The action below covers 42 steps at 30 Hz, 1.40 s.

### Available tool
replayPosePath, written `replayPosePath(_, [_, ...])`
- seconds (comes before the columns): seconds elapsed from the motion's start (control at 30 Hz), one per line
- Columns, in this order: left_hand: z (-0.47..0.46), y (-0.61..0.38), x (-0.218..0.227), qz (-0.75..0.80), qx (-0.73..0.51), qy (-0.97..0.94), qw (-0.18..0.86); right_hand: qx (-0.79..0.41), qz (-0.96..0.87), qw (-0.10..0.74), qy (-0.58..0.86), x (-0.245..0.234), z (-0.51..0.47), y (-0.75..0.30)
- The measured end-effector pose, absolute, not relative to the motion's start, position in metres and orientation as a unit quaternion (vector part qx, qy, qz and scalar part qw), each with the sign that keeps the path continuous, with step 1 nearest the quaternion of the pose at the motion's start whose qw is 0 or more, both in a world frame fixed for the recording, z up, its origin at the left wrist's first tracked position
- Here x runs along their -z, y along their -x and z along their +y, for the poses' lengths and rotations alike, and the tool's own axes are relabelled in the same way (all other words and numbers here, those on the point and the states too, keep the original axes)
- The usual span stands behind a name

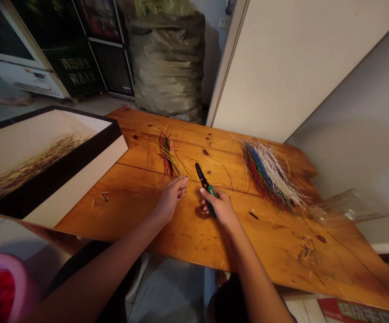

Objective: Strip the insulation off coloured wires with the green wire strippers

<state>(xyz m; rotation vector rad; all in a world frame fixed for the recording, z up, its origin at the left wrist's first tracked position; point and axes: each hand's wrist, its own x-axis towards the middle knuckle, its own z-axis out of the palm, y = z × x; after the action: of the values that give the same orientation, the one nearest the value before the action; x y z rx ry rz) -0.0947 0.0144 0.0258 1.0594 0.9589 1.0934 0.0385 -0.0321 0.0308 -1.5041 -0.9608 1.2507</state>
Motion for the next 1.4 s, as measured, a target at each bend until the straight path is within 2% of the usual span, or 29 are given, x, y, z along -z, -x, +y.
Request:
replayPosePath(0.43, [0.019,0.105,-0.027,0.467,-0.457,-0.42,0.629,-0.504,-0.388,0.484,0.601,-0.009,-0.012,-0.028])
replayPosePath(0.67, [0.018,0.113,-0.035,0.465,-0.473,-0.422,0.617,-0.441,-0.282,0.571,0.632,-0.027,-0.008,-0.07])
replayPosePath(0.93, [0.015,0.107,-0.04,0.427,-0.456,-0.482,0.615,-0.454,-0.452,0.475,0.603,-0.02,-0.035,-0.034])
replayPosePath(1.1, [0.014,0.106,-0.044,0.391,-0.453,-0.487,0.637,-0.502,-0.456,0.456,0.576,-0.022,-0.04,-0.026])
replayPosePath(1.4, [0.019,0.112,-0.045,0.395,-0.437,-0.514,0.624,-0.508,-0.498,0.41,0.571,-0.03,-0.043,-0.036])
